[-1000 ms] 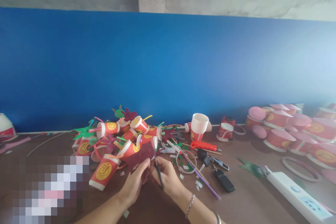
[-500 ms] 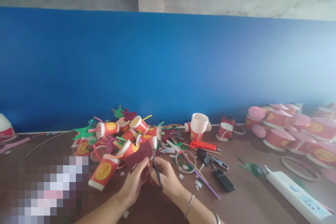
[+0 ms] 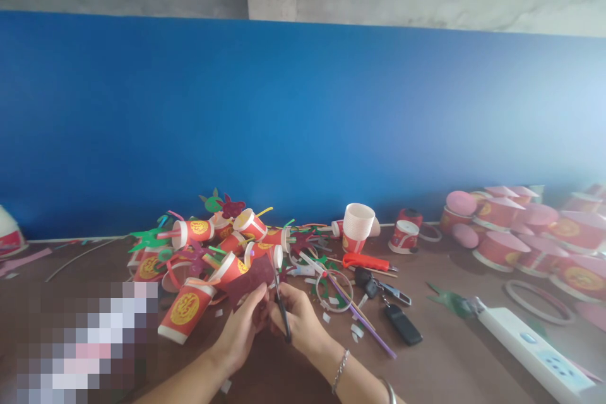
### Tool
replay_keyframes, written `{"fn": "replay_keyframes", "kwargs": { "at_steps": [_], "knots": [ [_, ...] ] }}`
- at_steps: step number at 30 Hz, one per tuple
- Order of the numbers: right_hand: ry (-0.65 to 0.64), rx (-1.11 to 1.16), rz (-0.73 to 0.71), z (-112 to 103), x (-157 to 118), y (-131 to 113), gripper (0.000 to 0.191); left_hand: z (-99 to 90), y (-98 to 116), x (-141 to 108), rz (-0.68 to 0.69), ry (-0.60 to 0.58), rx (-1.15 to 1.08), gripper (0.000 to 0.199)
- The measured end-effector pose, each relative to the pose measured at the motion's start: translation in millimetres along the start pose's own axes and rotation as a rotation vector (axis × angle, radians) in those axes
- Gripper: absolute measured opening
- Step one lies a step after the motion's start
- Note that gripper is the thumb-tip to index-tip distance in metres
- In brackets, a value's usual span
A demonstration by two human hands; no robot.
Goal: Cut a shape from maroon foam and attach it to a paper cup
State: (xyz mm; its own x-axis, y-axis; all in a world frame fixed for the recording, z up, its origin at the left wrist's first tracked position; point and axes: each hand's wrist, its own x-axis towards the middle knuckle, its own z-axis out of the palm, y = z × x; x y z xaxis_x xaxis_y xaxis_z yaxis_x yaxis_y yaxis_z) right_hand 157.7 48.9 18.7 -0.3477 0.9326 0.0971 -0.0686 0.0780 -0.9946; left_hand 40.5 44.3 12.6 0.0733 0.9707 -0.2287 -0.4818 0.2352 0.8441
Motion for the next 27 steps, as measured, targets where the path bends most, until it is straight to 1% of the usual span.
{"fn": "replay_keyframes", "kwargs": {
  "at_steps": [3, 7, 13, 18, 27],
  "knots": [
    [0.007, -0.009, 0.000, 0.3, 0.1, -1.8, 0.037, -0.4, 0.1, -0.1, 0.002, 0.010, 0.004, 0.043],
    [0.017, -0.029, 0.004, 0.3, 0.5, -1.9, 0.038, -1.4, -0.1, 0.5, -0.014, -0.005, -0.018, 0.043],
    [0.018, -0.016, 0.002, -1.1, 0.7, 4.9, 0.037, -0.7, 1.3, 0.6, -0.017, 0.061, -0.040, 0.043],
    [0.035, -0.042, 0.023, -0.1, 0.5, 1.5, 0.039, 0.8, 4.1, -0.9, -0.035, 0.088, -0.049, 0.043],
    [0.049, -0.069, 0.050, -0.7, 2.0, -2.7, 0.038, -3.6, 0.0, 3.2, 0.002, 0.073, -0.024, 0.042]
  ]
}}
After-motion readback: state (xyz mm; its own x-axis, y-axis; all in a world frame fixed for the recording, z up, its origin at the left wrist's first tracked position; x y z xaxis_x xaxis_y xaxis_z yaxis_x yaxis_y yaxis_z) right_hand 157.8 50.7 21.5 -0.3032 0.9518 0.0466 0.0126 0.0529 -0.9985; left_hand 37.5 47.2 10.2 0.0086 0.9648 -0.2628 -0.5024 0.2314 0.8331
